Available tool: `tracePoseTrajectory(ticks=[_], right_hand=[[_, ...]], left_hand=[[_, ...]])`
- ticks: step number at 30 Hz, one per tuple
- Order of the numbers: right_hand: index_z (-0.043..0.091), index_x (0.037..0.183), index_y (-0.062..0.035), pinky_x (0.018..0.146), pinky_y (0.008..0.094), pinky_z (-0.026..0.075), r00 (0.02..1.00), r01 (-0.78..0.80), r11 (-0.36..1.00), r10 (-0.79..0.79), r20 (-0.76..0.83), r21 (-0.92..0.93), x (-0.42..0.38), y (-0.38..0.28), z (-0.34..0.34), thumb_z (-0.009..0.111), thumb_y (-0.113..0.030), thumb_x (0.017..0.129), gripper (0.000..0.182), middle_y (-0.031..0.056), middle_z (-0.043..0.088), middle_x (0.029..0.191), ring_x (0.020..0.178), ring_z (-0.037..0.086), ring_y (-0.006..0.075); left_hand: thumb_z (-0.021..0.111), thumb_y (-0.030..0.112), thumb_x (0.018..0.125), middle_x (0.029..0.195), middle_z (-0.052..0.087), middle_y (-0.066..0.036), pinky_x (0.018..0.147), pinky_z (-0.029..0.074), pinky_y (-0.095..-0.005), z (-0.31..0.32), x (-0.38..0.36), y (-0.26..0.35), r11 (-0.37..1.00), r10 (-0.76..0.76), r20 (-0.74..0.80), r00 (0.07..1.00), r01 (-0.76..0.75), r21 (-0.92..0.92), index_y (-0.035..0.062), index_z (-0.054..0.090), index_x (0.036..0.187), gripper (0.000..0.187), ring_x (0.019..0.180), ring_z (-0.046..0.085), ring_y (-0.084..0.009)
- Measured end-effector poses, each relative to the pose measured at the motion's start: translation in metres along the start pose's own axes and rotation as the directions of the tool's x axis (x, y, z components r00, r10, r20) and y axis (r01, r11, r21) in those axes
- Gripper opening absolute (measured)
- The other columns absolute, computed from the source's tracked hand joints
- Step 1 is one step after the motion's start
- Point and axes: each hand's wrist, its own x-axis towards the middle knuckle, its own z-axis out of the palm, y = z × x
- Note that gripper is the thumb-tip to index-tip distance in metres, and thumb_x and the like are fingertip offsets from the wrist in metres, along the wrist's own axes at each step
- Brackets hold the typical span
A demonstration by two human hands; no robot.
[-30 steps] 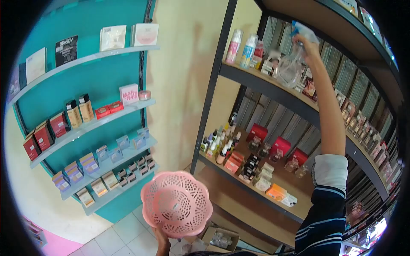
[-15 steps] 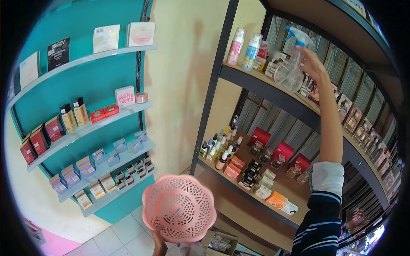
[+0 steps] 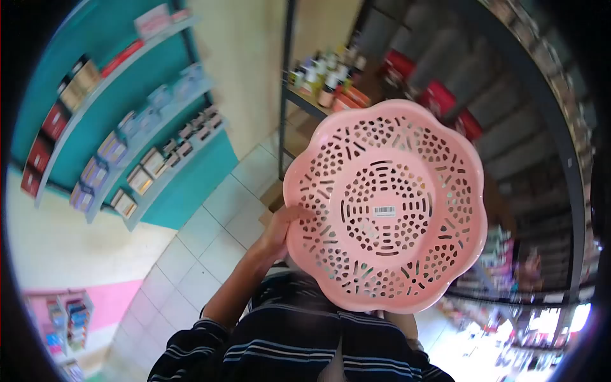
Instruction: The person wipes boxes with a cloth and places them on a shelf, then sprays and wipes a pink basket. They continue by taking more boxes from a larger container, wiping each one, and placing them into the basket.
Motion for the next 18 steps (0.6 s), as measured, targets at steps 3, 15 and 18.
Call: tracePoseTrajectory(ticks=[3, 15, 18], right_hand=[[0.05, 0.109, 0.0012, 0.081, 0.0278, 0.042, 0.997, -0.065, 0.995, 0.068, -0.041, 0.071, -0.042, -0.006, -0.019, 0.05, -0.02, 0.084, 0.033, 0.0097, 0.054, 0.101, 0.091, 0.051, 0.0174], [0.048, 0.112, 0.0061, 0.089, 0.0307, 0.039, 0.822, 0.004, 0.999, -0.022, -0.568, -0.033, -0.175, -0.077, -0.225, 0.048, -0.008, 0.071, 0.043, 0.0147, 0.055, 0.107, 0.098, 0.053, 0.0216], [0.049, 0.11, 0.0057, 0.087, 0.0315, 0.041, 0.843, 0.014, 0.999, 0.007, -0.538, 0.034, -0.173, -0.091, -0.201, 0.05, -0.006, 0.07, 0.041, 0.0142, 0.055, 0.105, 0.099, 0.053, 0.0225]], left_hand=[[0.052, 0.011, 0.074, 0.085, 0.059, -0.011, 0.07, 0.048, -0.028, 0.03, 0.008, -0.016, 0.991, -0.126, 0.114, 0.985, 0.119, 0.067, -0.003, 0.055, 0.09, 0.022, 0.074, 0.058, -0.0182], [0.054, 0.011, 0.077, 0.102, 0.056, -0.012, 0.077, 0.046, -0.0299, 0.08, 0.018, -0.095, 0.955, -0.149, 0.201, 0.968, 0.088, 0.284, -0.001, 0.041, 0.116, 0.043, 0.086, 0.058, -0.0185], [0.054, 0.013, 0.079, 0.099, 0.055, -0.011, 0.078, 0.044, -0.0284, 0.079, 0.019, -0.131, 0.938, -0.072, 0.15, 0.986, 0.016, 0.346, -0.0024, 0.044, 0.113, 0.039, 0.089, 0.055, -0.0175]])
